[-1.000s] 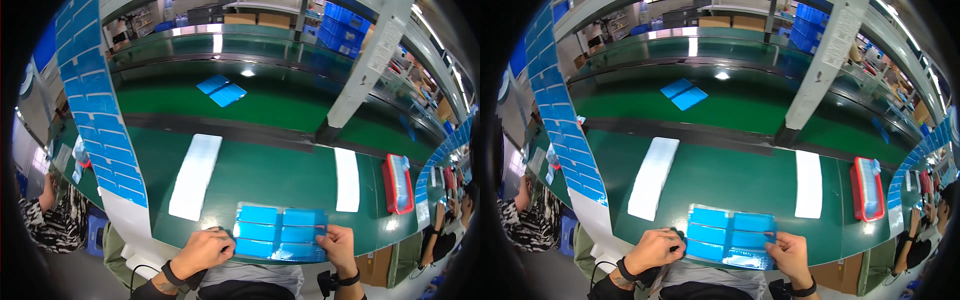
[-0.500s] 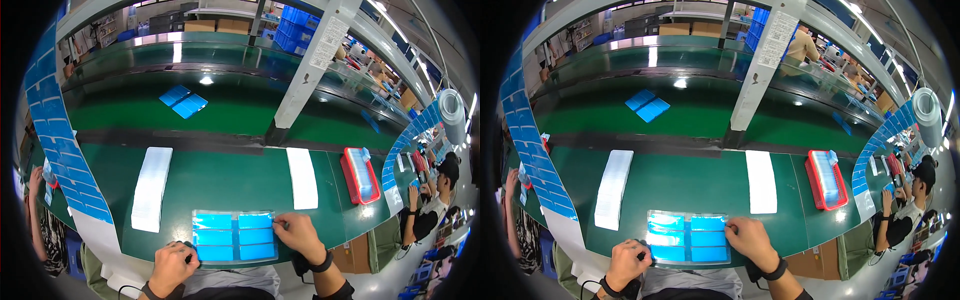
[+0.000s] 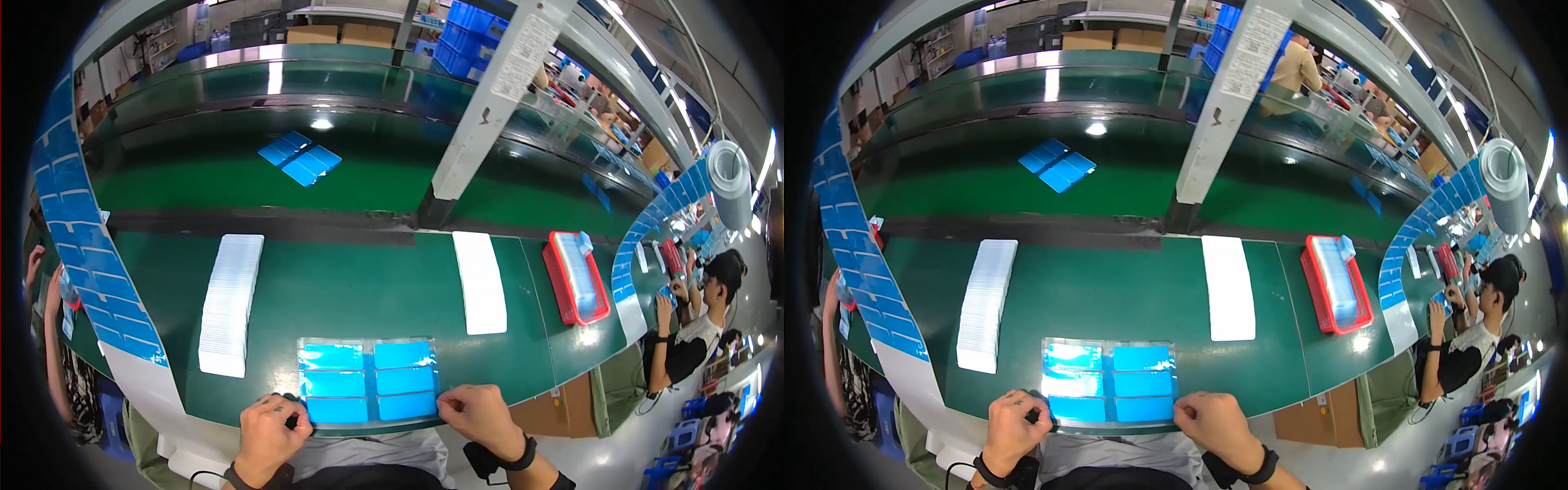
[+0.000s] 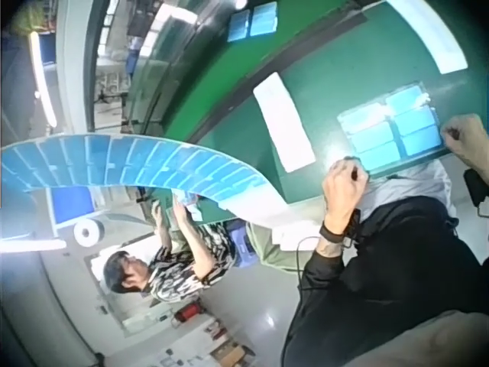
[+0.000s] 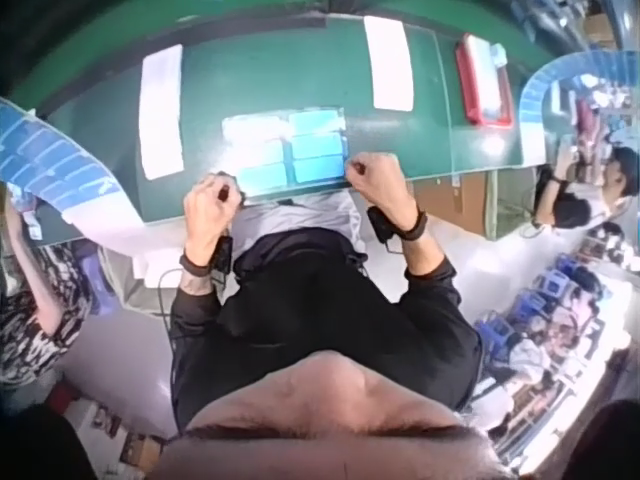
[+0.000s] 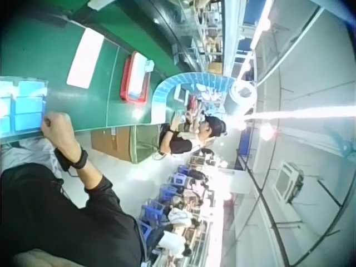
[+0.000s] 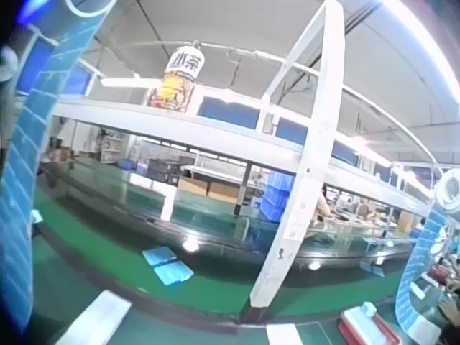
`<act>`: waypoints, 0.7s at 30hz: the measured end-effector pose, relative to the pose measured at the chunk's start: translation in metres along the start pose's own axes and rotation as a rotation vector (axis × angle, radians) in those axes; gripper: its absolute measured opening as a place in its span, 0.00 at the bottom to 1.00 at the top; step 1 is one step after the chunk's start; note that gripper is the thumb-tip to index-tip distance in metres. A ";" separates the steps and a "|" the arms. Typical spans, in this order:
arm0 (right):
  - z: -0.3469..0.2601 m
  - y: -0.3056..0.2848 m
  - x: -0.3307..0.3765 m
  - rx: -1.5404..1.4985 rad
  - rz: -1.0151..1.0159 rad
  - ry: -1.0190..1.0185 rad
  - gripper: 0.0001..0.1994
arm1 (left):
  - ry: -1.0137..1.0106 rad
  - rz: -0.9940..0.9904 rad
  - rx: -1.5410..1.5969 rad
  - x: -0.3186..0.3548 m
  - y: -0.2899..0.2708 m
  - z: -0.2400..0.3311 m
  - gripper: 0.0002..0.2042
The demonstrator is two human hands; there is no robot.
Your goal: Applying white adhesive labels to blue plastic sheets on a factory assembly line.
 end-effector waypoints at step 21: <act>-0.022 0.013 -0.039 0.505 -0.399 -0.691 0.15 | 0.636 -0.350 -0.274 -0.058 0.008 0.041 0.15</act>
Point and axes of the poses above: each hand's wrist, its own x-axis away from the middle knuckle, its own y-axis out of the palm, z = x × y, the point moved 6 cm from there along -x, towards the middle knuckle, and after that the axes turned 11 degrees about -x, right-handed, at the moved point
